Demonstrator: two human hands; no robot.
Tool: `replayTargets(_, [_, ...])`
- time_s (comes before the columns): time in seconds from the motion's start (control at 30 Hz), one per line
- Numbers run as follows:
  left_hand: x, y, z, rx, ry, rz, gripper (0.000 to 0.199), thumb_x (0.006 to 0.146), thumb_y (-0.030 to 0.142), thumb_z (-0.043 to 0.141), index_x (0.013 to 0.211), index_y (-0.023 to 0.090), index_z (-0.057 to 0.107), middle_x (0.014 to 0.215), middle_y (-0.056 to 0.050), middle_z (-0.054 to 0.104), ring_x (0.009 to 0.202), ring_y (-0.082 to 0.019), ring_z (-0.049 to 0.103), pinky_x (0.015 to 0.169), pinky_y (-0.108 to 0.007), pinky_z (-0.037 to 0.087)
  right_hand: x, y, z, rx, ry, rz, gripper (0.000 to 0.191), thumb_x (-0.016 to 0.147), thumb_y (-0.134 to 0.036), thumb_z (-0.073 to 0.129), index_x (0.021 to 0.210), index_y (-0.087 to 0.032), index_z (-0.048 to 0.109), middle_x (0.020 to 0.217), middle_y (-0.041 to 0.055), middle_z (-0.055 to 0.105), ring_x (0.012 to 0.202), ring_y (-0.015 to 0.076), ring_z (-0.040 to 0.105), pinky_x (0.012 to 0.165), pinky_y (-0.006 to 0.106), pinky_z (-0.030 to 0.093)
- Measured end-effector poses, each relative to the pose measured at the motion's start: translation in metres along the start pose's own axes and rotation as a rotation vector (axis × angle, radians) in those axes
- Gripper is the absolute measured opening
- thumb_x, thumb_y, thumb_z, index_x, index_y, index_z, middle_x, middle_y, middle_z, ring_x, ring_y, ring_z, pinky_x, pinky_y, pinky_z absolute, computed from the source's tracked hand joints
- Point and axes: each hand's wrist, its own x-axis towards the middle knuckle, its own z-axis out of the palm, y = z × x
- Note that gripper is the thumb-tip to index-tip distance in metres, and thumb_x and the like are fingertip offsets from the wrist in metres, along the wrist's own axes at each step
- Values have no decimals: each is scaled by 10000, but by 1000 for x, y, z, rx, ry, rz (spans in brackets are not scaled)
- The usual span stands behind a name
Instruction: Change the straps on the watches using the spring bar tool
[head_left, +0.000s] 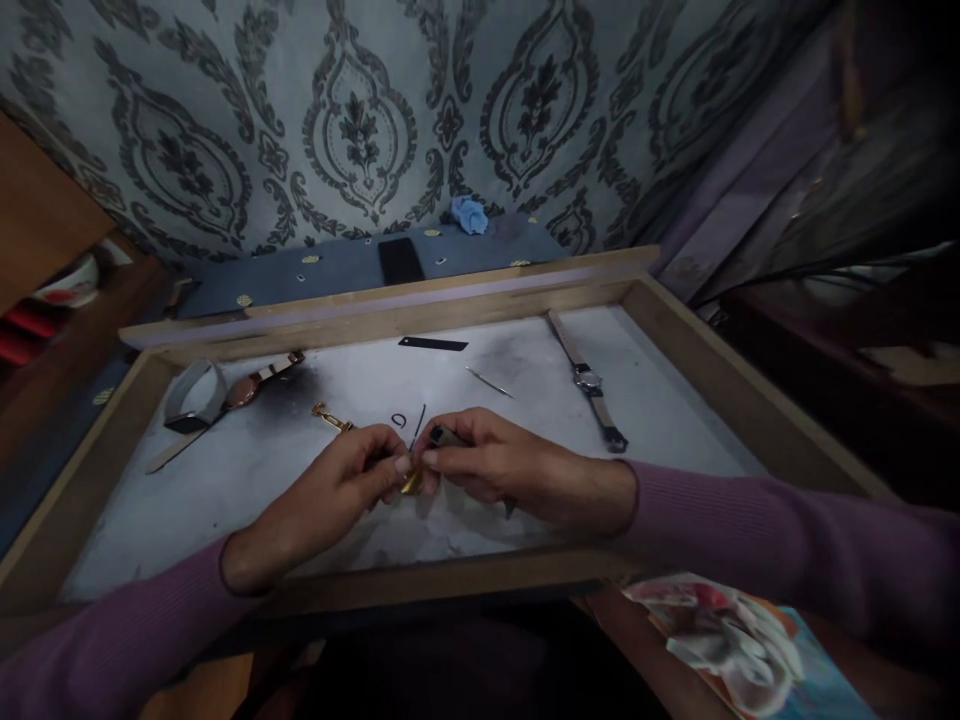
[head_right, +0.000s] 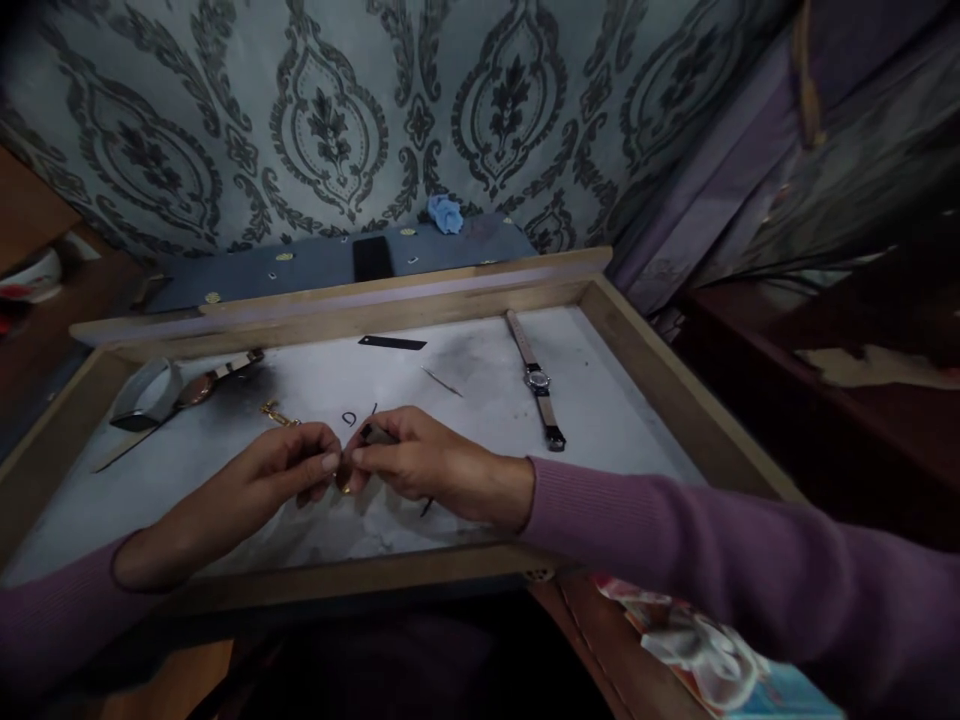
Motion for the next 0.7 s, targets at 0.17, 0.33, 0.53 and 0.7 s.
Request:
replayTargets(0.17, [4, 2, 1, -80, 7, 49, 283, 851, 430, 501, 760, 162, 489, 683, 11, 522, 593, -98, 407, 566, -239, 321, 0, 3, -1, 188, 64, 7, 170, 724, -157, 426, 815, -134, 568, 623, 17, 593, 404, 50, 349, 387, 189, 171])
replayTargets(0.33, [8, 4, 1, -75, 29, 57, 284, 862, 423, 496, 771, 154, 503, 669, 10, 512, 589, -97, 407, 563, -241, 324, 1, 8, -4, 186, 84, -122, 156, 779, -232, 471, 795, -125, 583, 630, 10, 545, 465, 57, 359, 416, 200, 173])
replayTargets(0.53, [9, 4, -1, -75, 58, 70, 283, 855, 429, 502, 769, 159, 507, 650, 11, 509, 599, -104, 423, 577, -250, 334, 0, 10, -6, 116, 72, -205, 166, 868, -286, 543, 862, -129, 595, 660, -13, 528, 491, 42, 344, 455, 196, 198])
replayTargets(0.7, [9, 0, 1, -68, 34, 86, 274, 842, 422, 517, 783, 155, 526, 639, 8, 521, 575, -101, 427, 557, -245, 342, -2, 4, -7, 140, 65, -203, 169, 930, -260, 472, 992, -149, 583, 590, -42, 506, 419, 29, 267, 414, 174, 151])
